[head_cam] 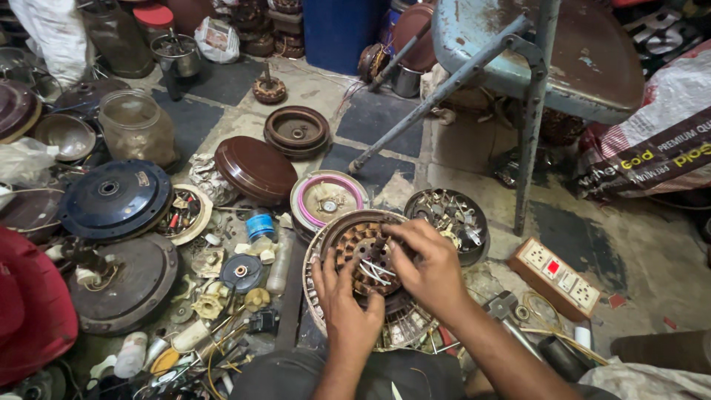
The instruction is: The person sits on the floor of a cluttered repair workshop and works on a ceiling fan motor stator, pressing and routing wires into the slots around the winding. They reposition the motor, adjust the wire ends by hand, and later handle a yellow wire near the motor.
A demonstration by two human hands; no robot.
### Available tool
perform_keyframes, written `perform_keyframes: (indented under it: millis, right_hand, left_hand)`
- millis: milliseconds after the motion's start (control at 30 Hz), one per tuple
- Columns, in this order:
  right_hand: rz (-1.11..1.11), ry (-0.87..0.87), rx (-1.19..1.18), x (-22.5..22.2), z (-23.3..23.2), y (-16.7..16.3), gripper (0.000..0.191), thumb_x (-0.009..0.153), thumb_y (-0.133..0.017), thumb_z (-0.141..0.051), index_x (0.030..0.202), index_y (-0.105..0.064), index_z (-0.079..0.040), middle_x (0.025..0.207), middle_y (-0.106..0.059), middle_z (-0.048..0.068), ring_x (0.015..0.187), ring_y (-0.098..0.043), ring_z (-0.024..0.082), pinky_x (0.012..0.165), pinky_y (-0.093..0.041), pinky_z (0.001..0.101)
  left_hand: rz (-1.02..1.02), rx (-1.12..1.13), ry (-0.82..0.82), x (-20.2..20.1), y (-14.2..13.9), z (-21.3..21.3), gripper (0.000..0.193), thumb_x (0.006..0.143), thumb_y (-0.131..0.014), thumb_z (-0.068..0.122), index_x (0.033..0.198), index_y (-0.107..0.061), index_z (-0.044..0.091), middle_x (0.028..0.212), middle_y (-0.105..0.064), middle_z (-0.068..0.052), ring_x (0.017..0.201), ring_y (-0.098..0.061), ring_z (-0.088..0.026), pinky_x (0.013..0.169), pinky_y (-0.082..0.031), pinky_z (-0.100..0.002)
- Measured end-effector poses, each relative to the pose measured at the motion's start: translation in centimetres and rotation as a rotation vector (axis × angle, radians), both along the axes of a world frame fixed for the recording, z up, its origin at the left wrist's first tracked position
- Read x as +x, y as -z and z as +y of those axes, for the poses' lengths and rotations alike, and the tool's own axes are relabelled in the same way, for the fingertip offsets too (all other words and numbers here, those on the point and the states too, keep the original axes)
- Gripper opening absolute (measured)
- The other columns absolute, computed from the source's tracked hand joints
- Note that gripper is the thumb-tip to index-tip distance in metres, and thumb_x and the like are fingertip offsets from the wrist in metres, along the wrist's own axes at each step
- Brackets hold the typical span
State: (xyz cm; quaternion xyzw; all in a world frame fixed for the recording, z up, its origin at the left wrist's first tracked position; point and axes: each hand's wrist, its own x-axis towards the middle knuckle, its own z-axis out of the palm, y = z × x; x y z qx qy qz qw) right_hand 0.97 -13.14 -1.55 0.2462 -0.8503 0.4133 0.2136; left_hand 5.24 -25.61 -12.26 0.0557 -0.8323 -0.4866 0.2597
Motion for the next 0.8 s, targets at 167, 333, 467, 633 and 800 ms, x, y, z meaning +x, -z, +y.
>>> perform_keyframes:
  millis: [167, 333, 467, 633, 800]
  right_hand:
    - [-0.037, -0.008, 0.053, -1.4, -0.1, -0.8, 0.017, 0.086, -0.075, -0.007, 0.102, -0.075, -0.002, 0.090, -0.071, 0.011, 0.081, -0.071, 0.022, 0.072, -0.055, 0.0316]
    - [-0.054, -0.046, 0.050, -2.0, 0.1, -0.7, 0.011, 0.088, -0.072, -0.005, 0.098, -0.070, 0.000, 0.091, -0.070, 0.010, 0.083, -0.071, 0.022, 0.075, -0.056, 0.0322]
    - [-0.060, -0.084, 0.012, -1.9, 0.1, -0.3, 0.009, 0.091, -0.070, -0.004, 0.097, -0.066, 0.001, 0.098, -0.068, 0.011, 0.089, -0.070, 0.022, 0.079, -0.055, 0.0315]
    - [-0.001, -0.115, -0.001, -2.2, 0.1, -0.3, 0.008, 0.092, -0.069, -0.003, 0.098, -0.064, 0.001, 0.103, -0.066, 0.012, 0.097, -0.067, 0.023, 0.088, -0.053, 0.0319]
    - [-0.093, -0.108, -0.080, -2.4, 0.3, -0.3, 0.006, 0.095, -0.067, -0.004, 0.098, -0.064, 0.001, 0.105, -0.066, 0.009, 0.095, -0.066, 0.018, 0.081, -0.054, 0.0289]
  left_hand:
    - [0.025, 0.002, -0.005, 0.0, -0.4, 0.0, 0.056, 0.074, -0.075, 0.013, 0.128, -0.064, 0.001, 0.153, -0.040, -0.028, 0.149, -0.022, -0.050, 0.120, -0.020, -0.058]
    - [-0.027, 0.000, -0.007, -0.1, -0.8, 0.0, 0.055, 0.075, -0.081, 0.020, 0.126, -0.065, 0.003, 0.151, -0.041, -0.027, 0.147, -0.023, -0.050, 0.117, -0.023, -0.057]
    - [-0.038, -0.019, -0.011, -0.2, -0.5, 0.0, 0.057, 0.074, -0.079, 0.014, 0.128, -0.065, 0.006, 0.153, -0.040, -0.025, 0.147, -0.024, -0.050, 0.117, -0.023, -0.057]
    - [-0.038, -0.049, -0.008, -0.4, -0.1, 0.0, 0.053, 0.077, -0.073, 0.007, 0.129, -0.068, 0.011, 0.158, -0.037, -0.023, 0.149, -0.022, -0.051, 0.118, -0.023, -0.058]
    - [-0.058, -0.036, -0.030, -0.2, -0.8, 0.1, 0.048, 0.078, -0.073, 0.008, 0.126, -0.070, 0.011, 0.160, -0.032, -0.023, 0.149, -0.020, -0.050, 0.117, -0.018, -0.060]
